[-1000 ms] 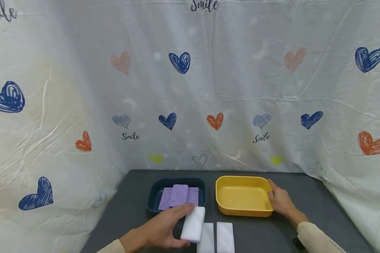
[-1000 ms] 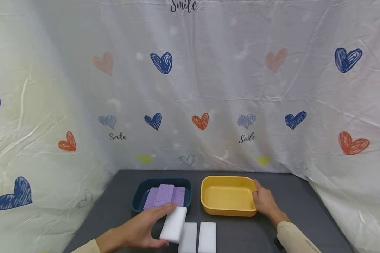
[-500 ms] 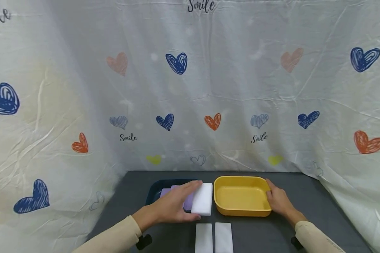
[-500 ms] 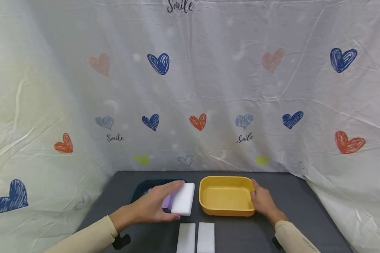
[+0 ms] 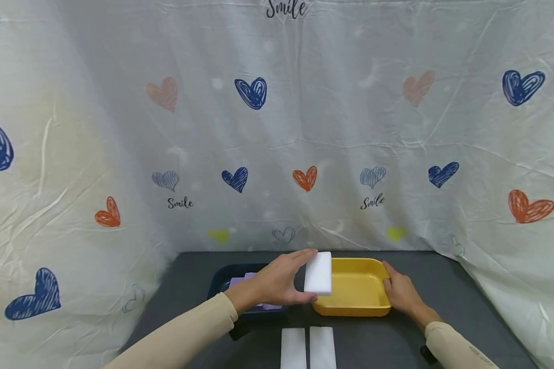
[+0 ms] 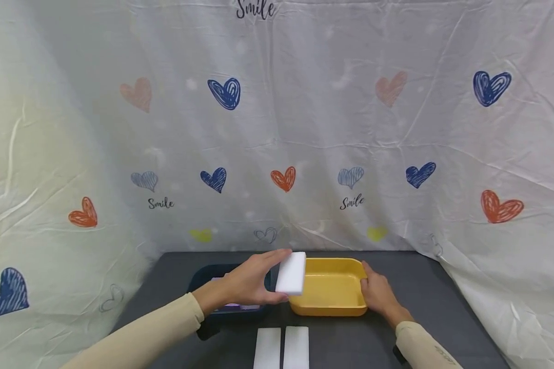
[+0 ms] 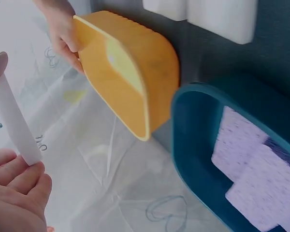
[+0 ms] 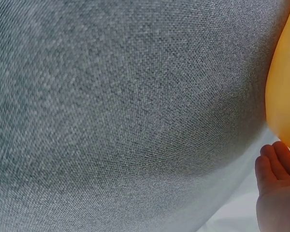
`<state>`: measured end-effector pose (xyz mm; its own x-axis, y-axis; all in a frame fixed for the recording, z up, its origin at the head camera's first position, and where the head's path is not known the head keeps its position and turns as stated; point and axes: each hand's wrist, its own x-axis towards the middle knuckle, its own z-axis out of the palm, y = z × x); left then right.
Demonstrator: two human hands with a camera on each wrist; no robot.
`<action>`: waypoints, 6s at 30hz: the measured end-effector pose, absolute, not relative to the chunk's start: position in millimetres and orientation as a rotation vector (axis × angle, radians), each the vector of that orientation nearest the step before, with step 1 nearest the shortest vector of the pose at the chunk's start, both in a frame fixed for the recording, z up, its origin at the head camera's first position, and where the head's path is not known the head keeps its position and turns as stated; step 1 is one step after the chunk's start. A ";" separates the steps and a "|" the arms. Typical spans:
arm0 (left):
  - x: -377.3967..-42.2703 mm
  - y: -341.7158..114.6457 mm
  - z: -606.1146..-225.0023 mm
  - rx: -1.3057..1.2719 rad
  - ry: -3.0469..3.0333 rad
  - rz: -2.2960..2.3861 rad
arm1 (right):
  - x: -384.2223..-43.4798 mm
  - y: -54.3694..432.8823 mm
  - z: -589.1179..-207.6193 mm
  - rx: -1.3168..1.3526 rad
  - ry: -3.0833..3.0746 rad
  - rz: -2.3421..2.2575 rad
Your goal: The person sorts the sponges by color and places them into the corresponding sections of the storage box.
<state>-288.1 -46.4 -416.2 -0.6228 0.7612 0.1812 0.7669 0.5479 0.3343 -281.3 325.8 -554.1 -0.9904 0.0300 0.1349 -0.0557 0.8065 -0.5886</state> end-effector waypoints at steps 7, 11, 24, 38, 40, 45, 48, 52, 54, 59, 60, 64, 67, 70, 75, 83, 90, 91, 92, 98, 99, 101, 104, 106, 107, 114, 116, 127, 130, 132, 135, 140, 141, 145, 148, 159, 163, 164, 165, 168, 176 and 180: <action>-303.8 -14.3 -423.4 -1.360 -2.719 -0.580 | -282.7 326.7 -557.9 0.007 -2.853 0.941; -310.7 3.4 -428.1 -1.340 -2.735 -0.560 | -283.0 326.3 -556.0 -0.002 -2.858 0.946; -334.2 45.9 -459.5 -1.404 -2.774 -0.545 | -285.8 327.4 -554.3 -0.002 -2.834 0.903; -343.1 80.5 -496.6 -1.394 -2.877 -0.560 | -307.2 349.7 -598.2 0.171 -2.687 0.860; -344.9 84.6 -501.3 -1.408 -2.876 -0.571 | -313.0 353.4 -607.2 0.170 -2.685 0.837; -347.2 91.5 -510.9 -1.394 -2.906 -0.603 | -315.7 354.2 -614.3 0.145 -2.718 0.808; -349.0 95.2 -516.8 -1.381 -2.916 -0.608 | -316.8 355.2 -615.3 0.148 -2.715 0.807; -351.9 100.7 -522.4 -1.391 -2.907 -0.598 | -321.2 358.2 -619.8 0.132 -2.724 0.794; -353.0 103.7 -524.2 -1.401 -2.903 -0.580 | -323.8 359.9 -622.9 0.116 -2.735 0.789; -353.3 110.4 -529.3 -1.410 -2.903 -0.499 | -327.5 362.0 -630.8 0.107 -2.726 0.756; -353.4 111.7 -530.3 -1.409 -2.904 -0.478 | -327.4 362.1 -631.1 0.110 -2.718 0.751; -354.6 117.1 -534.6 -1.404 -2.918 -0.414 | -328.6 364.4 -630.9 0.133 -2.711 0.743; -355.2 120.2 -538.6 -1.403 -2.929 -0.394 | -329.4 364.7 -631.3 0.136 -2.725 0.751; -355.5 122.4 -541.6 -1.409 -2.920 -0.382 | -330.5 364.7 -634.4 0.118 -2.731 0.754; -367.2 127.7 -559.8 -1.415 -2.902 -0.399 | -329.2 362.7 -632.2 0.138 -2.689 0.734; -392.6 135.6 -599.7 -1.441 -2.831 -0.310 | -313.1 351.7 -604.5 0.219 -2.646 0.776; -381.3 129.6 -584.6 -1.425 -2.876 -0.358 | -294.7 337.0 -577.4 0.101 -2.719 0.848; -377.7 126.7 -577.6 -1.423 -2.877 -0.367 | -292.0 333.9 -572.0 0.084 -2.726 0.874; -373.8 123.5 -570.3 -1.423 -2.873 -0.378 | -292.0 333.5 -571.8 0.087 -2.726 0.870; -359.7 106.1 -542.1 -1.376 -2.916 -0.482 | -305.3 345.6 -598.6 0.181 -2.659 0.790; -359.5 103.5 -540.9 -1.363 -2.929 -0.493 | -309.4 348.9 -606.3 0.198 -2.645 0.766; -359.4 98.2 -539.5 -1.341 -2.946 -0.510 | -309.0 348.9 -606.3 0.193 -2.651 0.798; -359.5 91.0 -538.1 -1.329 -2.955 -0.536 | -311.9 351.3 -611.8 0.185 -2.654 0.778; -358.9 86.8 -536.7 -1.326 -2.957 -0.564 | -310.2 350.5 -608.5 0.170 -2.675 0.772; -358.1 84.8 -535.1 -1.322 -2.962 -0.584 | -308.1 349.1 -604.8 0.164 -2.679 0.775; -354.5 76.5 -530.6 -1.309 -2.949 -0.611 | -292.5 335.8 -576.8 0.114 -2.722 0.838; -353.0 74.2 -529.6 -1.325 -2.925 -0.597 | -290.8 333.3 -573.5 0.089 -2.744 0.833; -343.2 51.3 -519.9 -1.320 -2.880 -0.691 | -288.3 328.1 -562.1 0.009 -2.817 0.816; -341.5 44.3 -517.3 -1.299 -2.888 -0.710 | -289.0 328.2 -562.2 0.013 -2.817 0.823; -340.4 39.5 -515.0 -1.301 -2.876 -0.720 | -289.2 327.8 -562.0 0.014 -2.820 0.830; -337.5 32.4 -511.2 -1.307 -2.854 -0.729 | -289.0 326.8 -561.2 0.011 -2.824 0.836; -330.8 22.5 -505.3 -1.297 -2.835 -0.703 | -289.8 326.3 -560.3 0.003 -2.837 0.844; -329.4 20.7 -503.8 -1.299 -2.831 -0.698 | -290.0 326.3 -560.0 0.001 -2.840 0.845; -323.6 11.8 -499.3 -1.302 -2.814 -0.698 | -288.3 324.5 -558.5 0.003 -2.844 0.848; -320.2 3.9 -496.7 -1.299 -2.806 -0.709 | -287.4 324.1 -558.2 0.005 -2.848 0.856; -300.2 -29.7 -498.3 -1.350 -2.787 -0.747 | -286.5 329.8 -565.9 0.062 -2.804 0.861; -291.5 -40.7 -500.6 -1.365 -2.802 -0.776 | -284.9 326.4 -557.2 0.030 -2.834 0.885; -289.4 -43.2 -501.4 -1.370 -2.804 -0.786 | -285.1 325.7 -555.9 0.021 -2.845 0.890; -287.4 -45.6 -502.4 -1.371 -2.811 -0.799 | -285.1 325.0 -554.5 0.016 -2.854 0.887; -281.5 -51.3 -506.7 -1.355 -2.844 -0.850 | -285.7 324.4 -552.0 0.001 -2.874 0.882; -266.0 -66.3 -523.1 -1.317 -2.930 -0.905 | -287.2 324.2 -554.0 0.003 -2.874 0.864; -260.6 -71.0 -530.2 -1.341 -2.919 -0.854 | -287.0 324.4 -554.0 0.008 -2.873 0.864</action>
<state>-260.6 -71.0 -530.2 -0.6604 0.7495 0.0463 0.6563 0.5461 0.5206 -287.0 324.4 -554.0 -0.9900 0.0356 0.1365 -0.0456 0.8349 -0.5485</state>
